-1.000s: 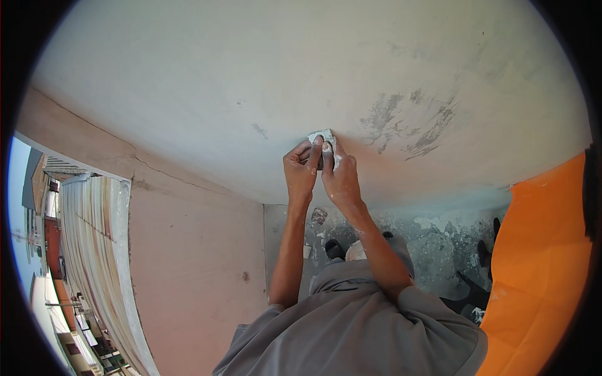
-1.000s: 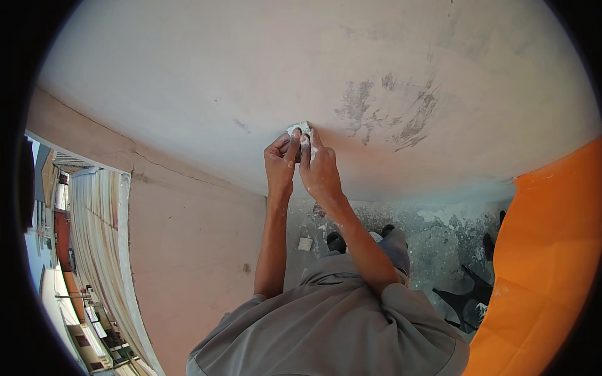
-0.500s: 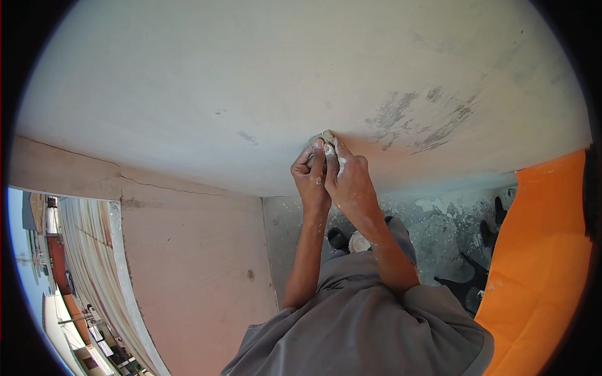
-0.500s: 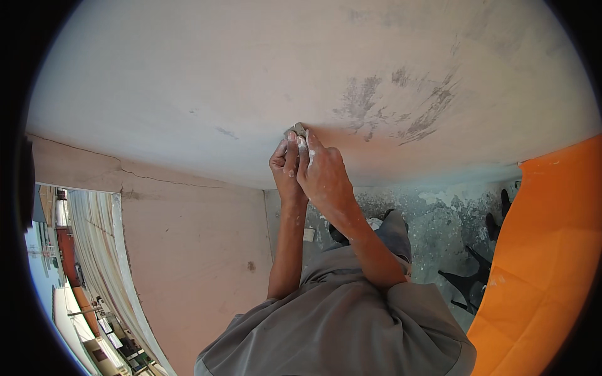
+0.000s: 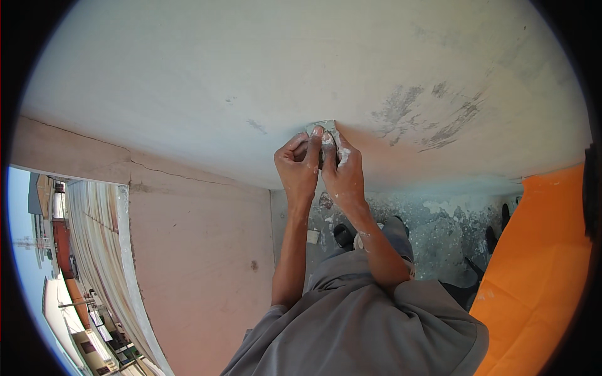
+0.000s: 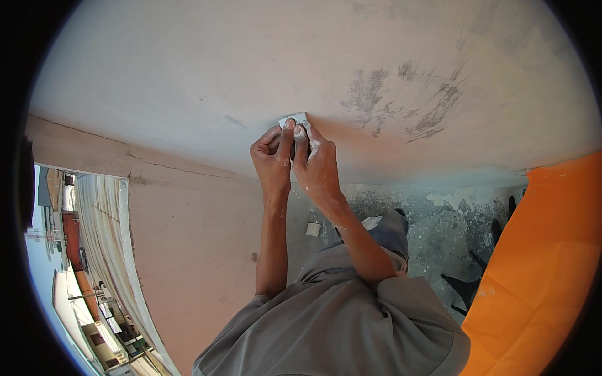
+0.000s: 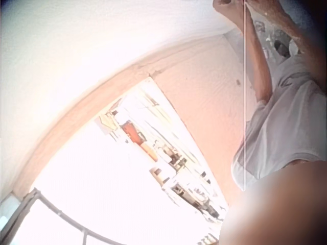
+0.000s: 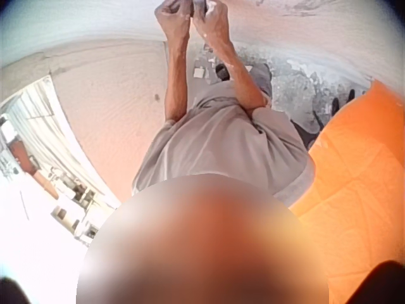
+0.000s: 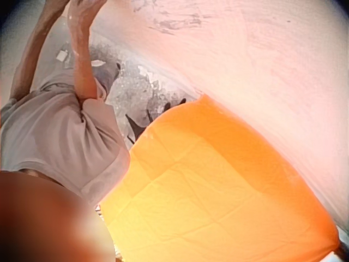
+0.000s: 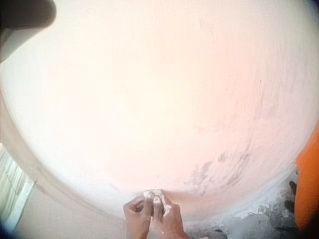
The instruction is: Applying and smoothing plaster on a wall using a putty knife.
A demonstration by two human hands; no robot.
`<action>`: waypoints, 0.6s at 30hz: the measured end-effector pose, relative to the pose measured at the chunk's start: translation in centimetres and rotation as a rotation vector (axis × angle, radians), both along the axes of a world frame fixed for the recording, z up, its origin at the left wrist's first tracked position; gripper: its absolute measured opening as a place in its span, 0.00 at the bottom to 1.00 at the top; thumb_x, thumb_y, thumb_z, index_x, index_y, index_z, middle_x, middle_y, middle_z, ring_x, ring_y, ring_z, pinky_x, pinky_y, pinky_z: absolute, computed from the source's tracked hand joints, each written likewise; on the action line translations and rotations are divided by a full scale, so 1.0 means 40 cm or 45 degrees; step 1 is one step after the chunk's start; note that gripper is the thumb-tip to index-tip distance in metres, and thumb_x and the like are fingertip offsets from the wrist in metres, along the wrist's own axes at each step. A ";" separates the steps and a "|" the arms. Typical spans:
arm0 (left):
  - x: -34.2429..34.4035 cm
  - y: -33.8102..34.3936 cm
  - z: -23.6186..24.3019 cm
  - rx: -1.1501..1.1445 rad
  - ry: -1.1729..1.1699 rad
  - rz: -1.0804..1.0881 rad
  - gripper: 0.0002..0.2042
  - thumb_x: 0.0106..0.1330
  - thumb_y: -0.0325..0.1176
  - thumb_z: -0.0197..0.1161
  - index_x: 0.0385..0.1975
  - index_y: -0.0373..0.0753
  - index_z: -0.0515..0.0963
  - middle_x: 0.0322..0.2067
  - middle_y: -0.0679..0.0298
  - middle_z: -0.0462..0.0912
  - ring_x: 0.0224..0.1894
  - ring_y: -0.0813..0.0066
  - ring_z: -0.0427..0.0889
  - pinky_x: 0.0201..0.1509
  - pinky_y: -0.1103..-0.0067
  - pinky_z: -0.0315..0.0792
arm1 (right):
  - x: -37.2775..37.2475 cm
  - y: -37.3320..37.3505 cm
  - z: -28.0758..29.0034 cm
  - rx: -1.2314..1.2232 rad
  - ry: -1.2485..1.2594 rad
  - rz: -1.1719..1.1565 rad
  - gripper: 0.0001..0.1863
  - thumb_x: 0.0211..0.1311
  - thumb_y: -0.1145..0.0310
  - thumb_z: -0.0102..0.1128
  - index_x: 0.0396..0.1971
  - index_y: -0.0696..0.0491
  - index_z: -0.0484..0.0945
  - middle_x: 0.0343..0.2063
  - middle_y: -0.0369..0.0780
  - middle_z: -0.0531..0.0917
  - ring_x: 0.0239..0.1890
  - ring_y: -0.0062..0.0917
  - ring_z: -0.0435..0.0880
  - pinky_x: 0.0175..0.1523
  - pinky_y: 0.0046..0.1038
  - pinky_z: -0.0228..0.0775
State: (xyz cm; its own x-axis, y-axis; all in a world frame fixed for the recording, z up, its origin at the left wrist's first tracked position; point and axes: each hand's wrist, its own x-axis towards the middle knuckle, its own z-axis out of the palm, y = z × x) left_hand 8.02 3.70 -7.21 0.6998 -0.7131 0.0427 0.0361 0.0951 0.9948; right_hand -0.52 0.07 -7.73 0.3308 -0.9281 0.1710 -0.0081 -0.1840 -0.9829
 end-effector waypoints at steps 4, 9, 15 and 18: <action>-0.026 -0.024 -0.037 -0.116 0.151 0.047 0.15 0.71 0.34 0.68 0.22 0.35 0.79 0.16 0.78 0.70 0.22 0.92 0.59 0.23 0.84 0.50 | -0.009 -0.020 -0.013 -0.207 0.226 -0.011 0.18 0.76 0.68 0.51 0.55 0.64 0.77 0.23 0.54 0.81 0.24 0.45 0.83 0.32 0.37 0.73; -0.017 -0.027 -0.048 -0.164 0.139 0.032 0.14 0.72 0.36 0.68 0.25 0.33 0.81 0.17 0.75 0.75 0.22 0.92 0.61 0.24 0.85 0.54 | -0.014 -0.021 0.008 -0.199 0.184 -0.005 0.18 0.76 0.67 0.52 0.55 0.64 0.77 0.21 0.53 0.81 0.23 0.47 0.82 0.31 0.39 0.74; -0.009 -0.007 0.023 -0.093 -0.049 0.193 0.13 0.69 0.32 0.70 0.25 0.30 0.80 0.18 0.72 0.78 0.22 0.92 0.64 0.22 0.86 0.54 | 0.021 -0.010 0.013 -0.130 -0.087 0.011 0.16 0.76 0.66 0.51 0.49 0.66 0.78 0.18 0.50 0.79 0.19 0.36 0.78 0.29 0.34 0.70; -0.012 0.022 0.065 0.029 -0.240 0.156 0.14 0.71 0.34 0.69 0.25 0.32 0.79 0.18 0.76 0.75 0.22 0.93 0.64 0.23 0.88 0.54 | 0.019 0.001 0.028 0.077 -0.126 0.078 0.17 0.77 0.65 0.51 0.47 0.66 0.78 0.16 0.46 0.75 0.19 0.25 0.71 0.28 0.32 0.66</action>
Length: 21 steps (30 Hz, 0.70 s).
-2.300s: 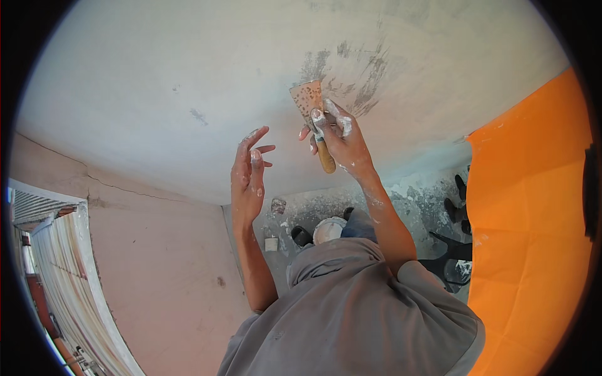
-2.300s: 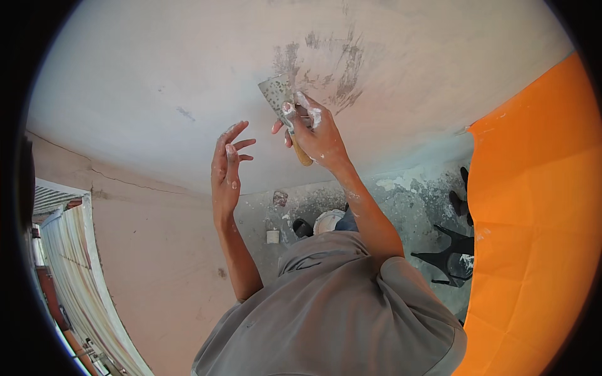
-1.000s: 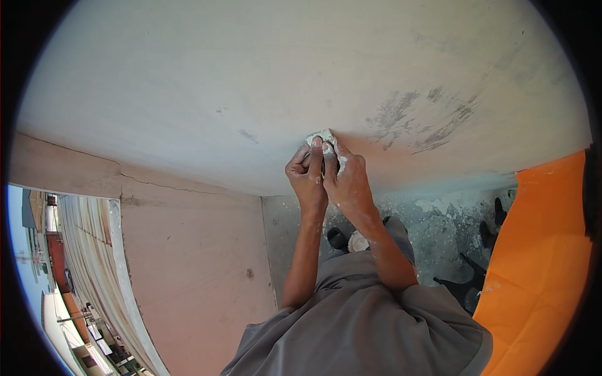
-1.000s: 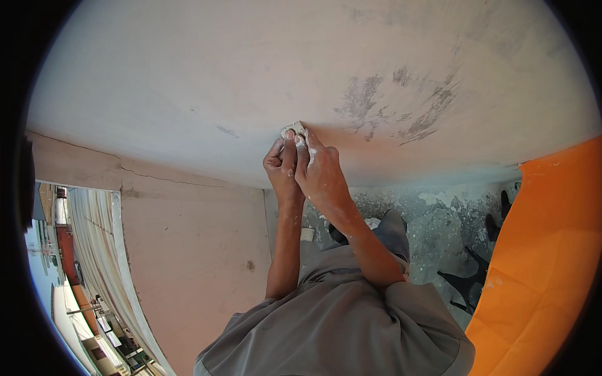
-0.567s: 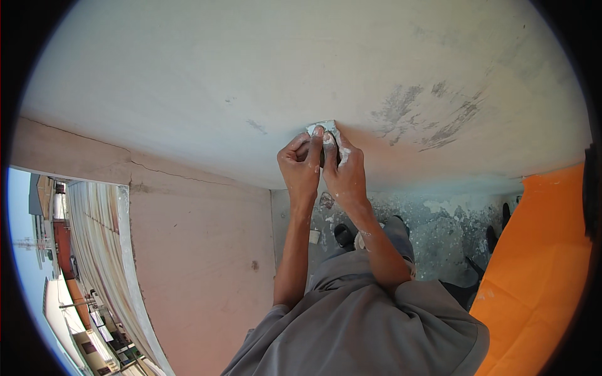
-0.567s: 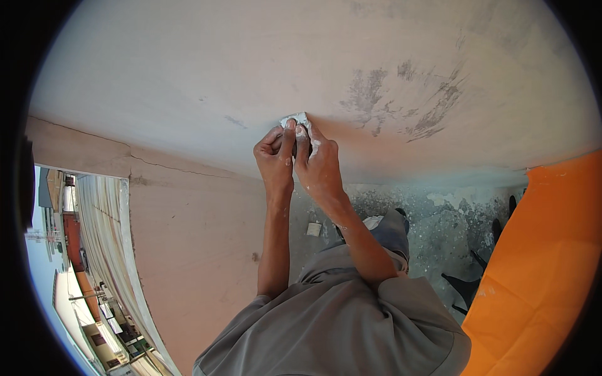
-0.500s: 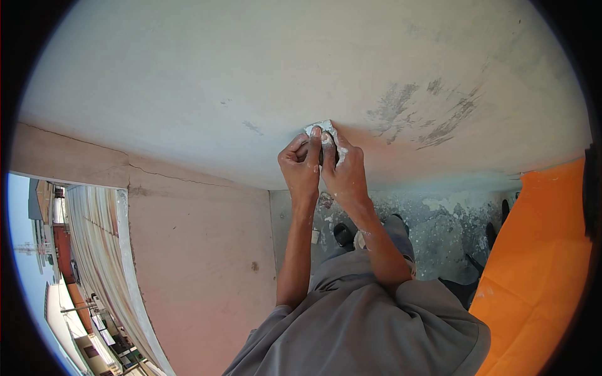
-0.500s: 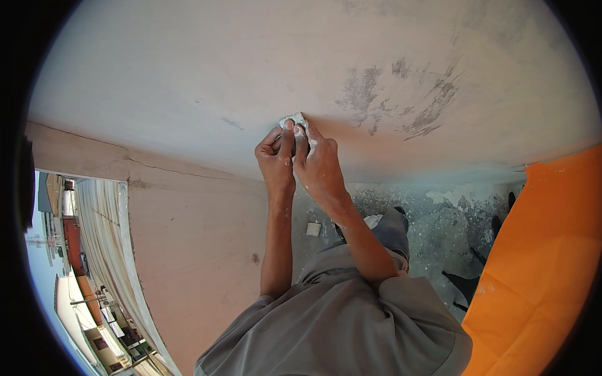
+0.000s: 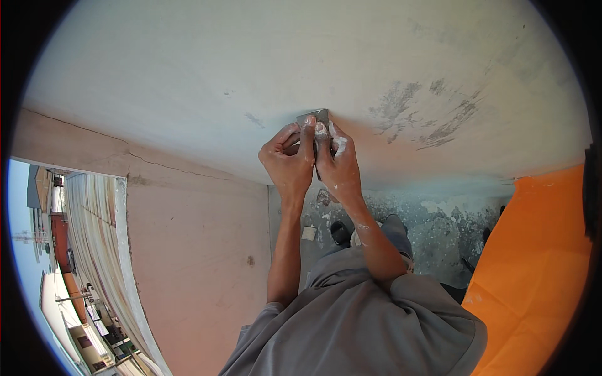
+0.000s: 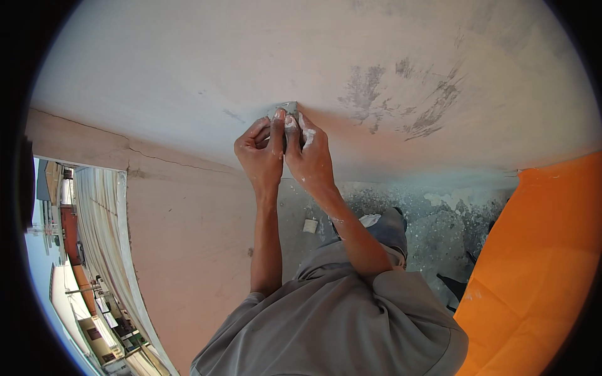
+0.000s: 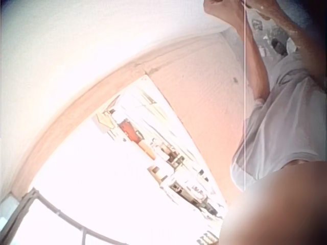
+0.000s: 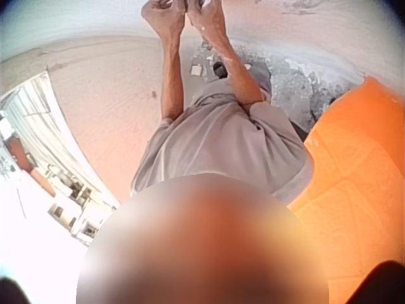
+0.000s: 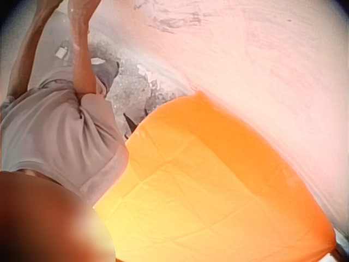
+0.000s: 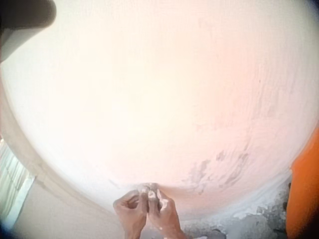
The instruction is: Applying and smoothing plaster on a wall using a putty knife.
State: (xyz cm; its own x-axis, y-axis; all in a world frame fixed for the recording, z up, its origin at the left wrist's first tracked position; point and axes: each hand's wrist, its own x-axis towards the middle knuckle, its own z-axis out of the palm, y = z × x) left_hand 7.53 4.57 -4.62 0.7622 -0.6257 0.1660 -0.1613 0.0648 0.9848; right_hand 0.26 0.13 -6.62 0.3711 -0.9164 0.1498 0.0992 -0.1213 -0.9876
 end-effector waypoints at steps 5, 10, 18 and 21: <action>-0.004 -0.024 0.006 -0.090 0.007 0.044 0.14 0.70 0.33 0.70 0.24 0.31 0.80 0.18 0.75 0.75 0.22 0.93 0.64 0.22 0.88 0.54 | -0.003 -0.005 0.013 -0.002 -0.002 -0.003 0.17 0.77 0.65 0.50 0.48 0.65 0.78 0.19 0.47 0.78 0.19 0.28 0.73 0.29 0.33 0.68; -0.002 -0.032 -0.052 -0.175 0.131 -0.058 0.13 0.70 0.31 0.69 0.26 0.29 0.81 0.19 0.74 0.78 0.23 0.93 0.66 0.23 0.89 0.57 | 0.001 -0.007 -0.040 -0.194 -0.007 -0.104 0.16 0.77 0.66 0.50 0.49 0.64 0.79 0.21 0.49 0.81 0.20 0.32 0.77 0.31 0.33 0.70; -0.017 -0.037 -0.107 -0.110 0.076 -0.012 0.11 0.69 0.30 0.70 0.28 0.28 0.82 0.20 0.70 0.81 0.25 0.92 0.69 0.25 0.89 0.63 | -0.016 -0.008 -0.074 -0.109 0.042 -0.085 0.19 0.78 0.62 0.51 0.53 0.64 0.78 0.26 0.48 0.84 0.27 0.23 0.80 0.35 0.29 0.73; -0.011 -0.033 -0.088 -0.103 0.025 0.033 0.11 0.67 0.30 0.72 0.27 0.26 0.82 0.20 0.68 0.83 0.25 0.91 0.70 0.25 0.88 0.64 | -0.006 -0.004 -0.057 -0.206 -0.077 -0.210 0.16 0.77 0.65 0.52 0.44 0.65 0.79 0.20 0.51 0.80 0.19 0.32 0.78 0.29 0.33 0.70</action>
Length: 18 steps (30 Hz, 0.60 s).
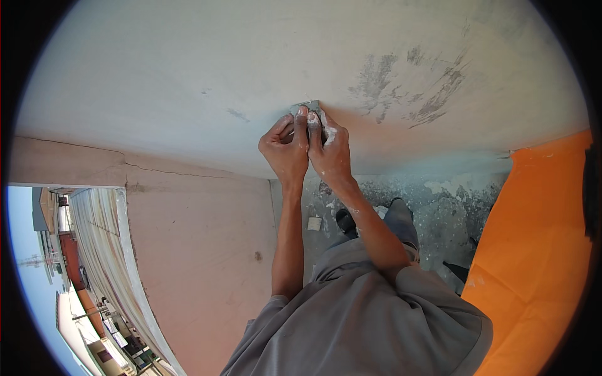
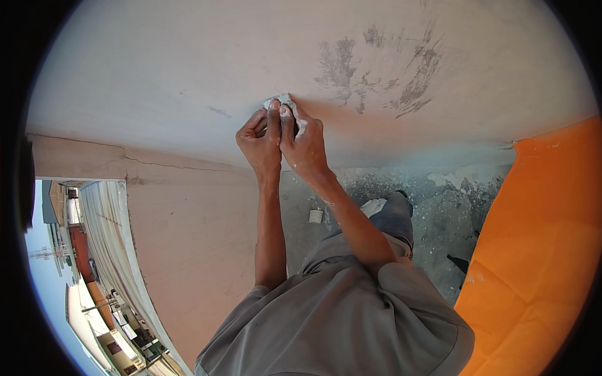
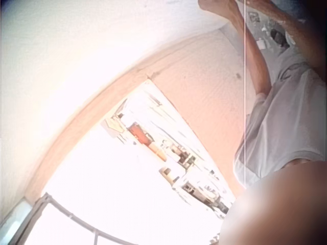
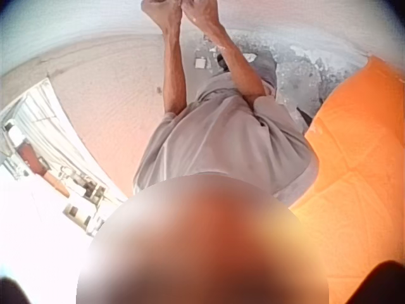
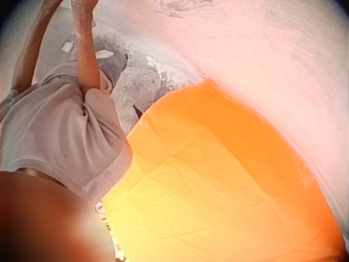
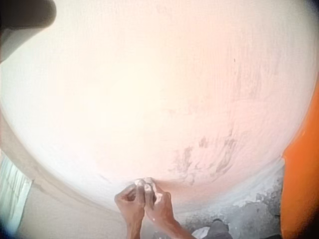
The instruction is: Applying and smoothing plaster on a wall using a putty knife.
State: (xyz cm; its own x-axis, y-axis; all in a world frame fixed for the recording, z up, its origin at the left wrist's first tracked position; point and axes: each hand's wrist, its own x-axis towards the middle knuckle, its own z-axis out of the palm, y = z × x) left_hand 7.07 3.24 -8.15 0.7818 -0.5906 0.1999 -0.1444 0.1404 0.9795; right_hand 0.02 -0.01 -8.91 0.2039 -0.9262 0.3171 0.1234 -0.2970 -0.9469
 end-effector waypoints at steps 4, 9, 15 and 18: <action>0.001 0.010 0.064 0.137 -0.127 0.010 0.12 0.65 0.29 0.73 0.28 0.24 0.83 0.21 0.64 0.84 0.25 0.91 0.71 0.25 0.88 0.65 | -0.003 0.012 0.022 0.255 0.076 0.095 0.17 0.78 0.62 0.51 0.38 0.64 0.78 0.17 0.44 0.74 0.20 0.25 0.73 0.28 0.32 0.66; 0.012 0.006 0.070 0.097 -0.179 0.040 0.12 0.65 0.31 0.73 0.30 0.25 0.84 0.20 0.66 0.84 0.24 0.91 0.70 0.24 0.87 0.64 | 0.015 0.019 0.028 0.291 0.026 0.101 0.19 0.79 0.60 0.50 0.39 0.63 0.78 0.15 0.38 0.71 0.19 0.20 0.69 0.26 0.31 0.64; -0.002 -0.006 0.032 0.035 0.053 -0.100 0.14 0.69 0.35 0.71 0.31 0.27 0.84 0.19 0.70 0.80 0.22 0.91 0.65 0.22 0.86 0.58 | -0.017 0.003 0.042 -0.028 0.108 -0.056 0.15 0.75 0.66 0.52 0.42 0.63 0.80 0.18 0.53 0.80 0.18 0.42 0.81 0.26 0.36 0.71; -0.015 -0.003 -0.033 -0.054 0.133 -0.116 0.15 0.70 0.36 0.70 0.30 0.28 0.84 0.19 0.71 0.80 0.22 0.91 0.64 0.22 0.85 0.58 | -0.037 0.000 0.022 0.013 0.248 -0.001 0.15 0.75 0.66 0.52 0.45 0.63 0.81 0.21 0.55 0.82 0.23 0.48 0.84 0.28 0.38 0.74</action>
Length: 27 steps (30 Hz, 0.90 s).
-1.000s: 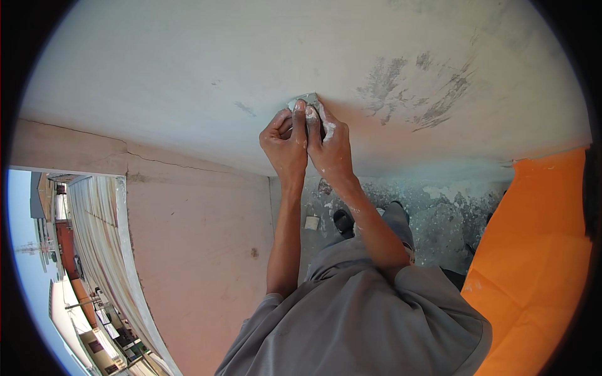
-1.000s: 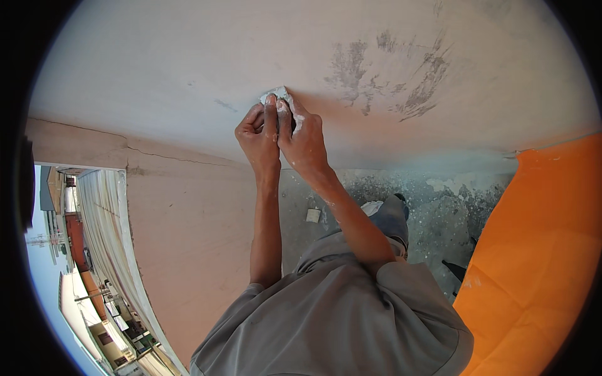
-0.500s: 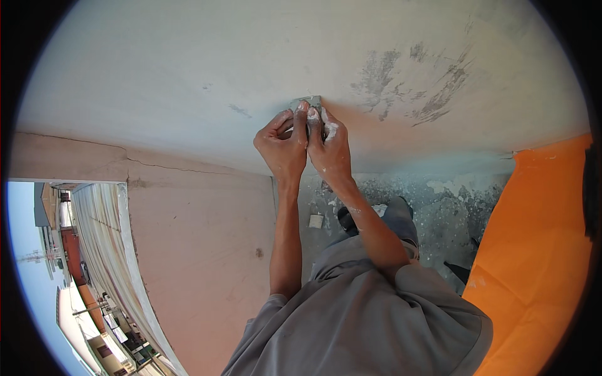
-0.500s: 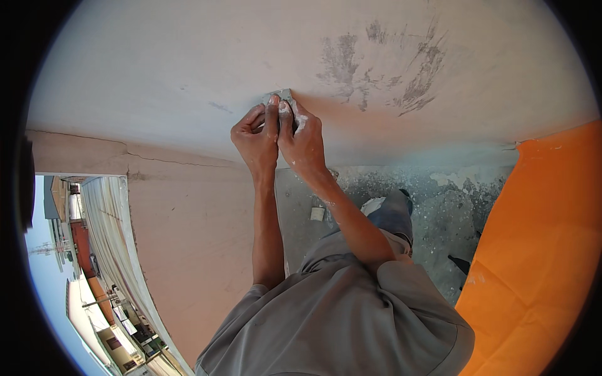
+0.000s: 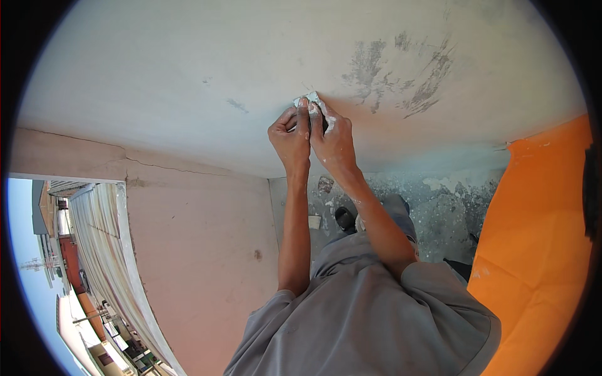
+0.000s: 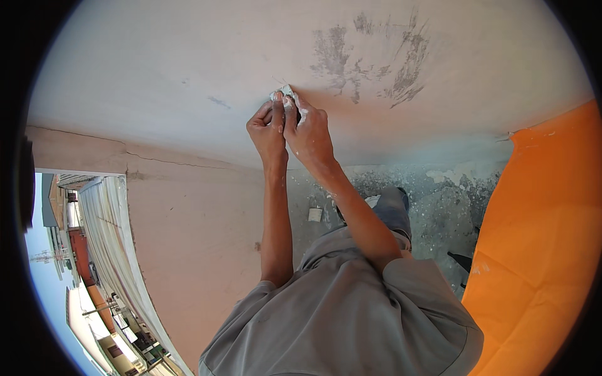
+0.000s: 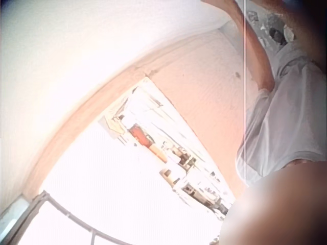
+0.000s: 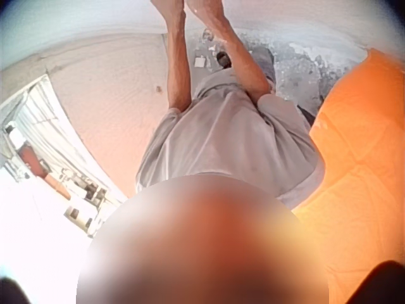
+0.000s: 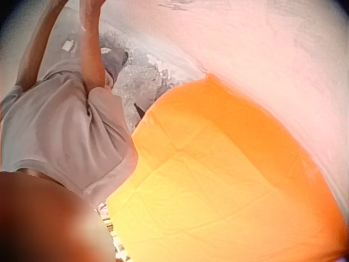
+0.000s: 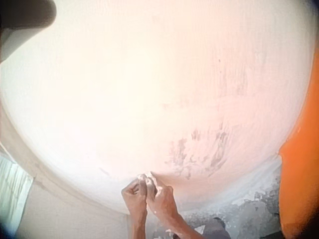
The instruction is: Applying and smoothing plaster on a wall using a putty knife.
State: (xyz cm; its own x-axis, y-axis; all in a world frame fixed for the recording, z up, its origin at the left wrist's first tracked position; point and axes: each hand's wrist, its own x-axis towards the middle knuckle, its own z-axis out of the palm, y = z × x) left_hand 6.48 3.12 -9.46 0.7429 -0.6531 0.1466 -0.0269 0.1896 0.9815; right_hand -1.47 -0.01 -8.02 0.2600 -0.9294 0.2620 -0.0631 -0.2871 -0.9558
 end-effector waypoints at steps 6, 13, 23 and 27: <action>0.022 0.000 0.020 0.077 -0.142 0.073 0.14 0.68 0.34 0.71 0.30 0.26 0.84 0.20 0.67 0.83 0.24 0.89 0.70 0.26 0.85 0.65 | 0.033 0.007 -0.025 -0.017 -0.158 -0.023 0.15 0.76 0.65 0.52 0.43 0.62 0.81 0.18 0.50 0.80 0.19 0.36 0.80 0.28 0.34 0.71; 0.031 0.009 0.161 0.248 -0.513 0.189 0.14 0.65 0.34 0.73 0.33 0.25 0.85 0.23 0.61 0.87 0.26 0.87 0.74 0.30 0.84 0.70 | 0.078 0.017 0.035 0.294 -0.416 -0.005 0.15 0.77 0.65 0.51 0.39 0.62 0.80 0.20 0.47 0.79 0.22 0.26 0.74 0.31 0.31 0.69; 0.010 -0.011 0.024 0.043 -0.296 0.085 0.12 0.68 0.33 0.71 0.30 0.27 0.85 0.24 0.65 0.85 0.28 0.87 0.76 0.33 0.85 0.71 | 0.029 -0.005 -0.039 -0.130 -0.245 -0.103 0.14 0.75 0.67 0.53 0.42 0.63 0.82 0.21 0.52 0.83 0.21 0.42 0.84 0.29 0.34 0.73; 0.010 -0.007 0.042 0.074 -0.156 0.045 0.11 0.66 0.31 0.72 0.30 0.27 0.84 0.24 0.65 0.85 0.27 0.86 0.77 0.31 0.84 0.71 | 0.026 -0.006 -0.031 -0.099 -0.190 -0.098 0.14 0.74 0.66 0.54 0.38 0.63 0.82 0.18 0.50 0.81 0.19 0.38 0.82 0.29 0.35 0.72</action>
State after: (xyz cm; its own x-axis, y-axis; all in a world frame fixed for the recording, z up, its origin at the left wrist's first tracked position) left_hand 6.88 2.83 -7.79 0.7445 -0.6368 0.2005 -0.1530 0.1296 0.9797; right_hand -0.42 -0.26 -9.27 0.1419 -0.9204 0.3643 0.0533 -0.3604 -0.9313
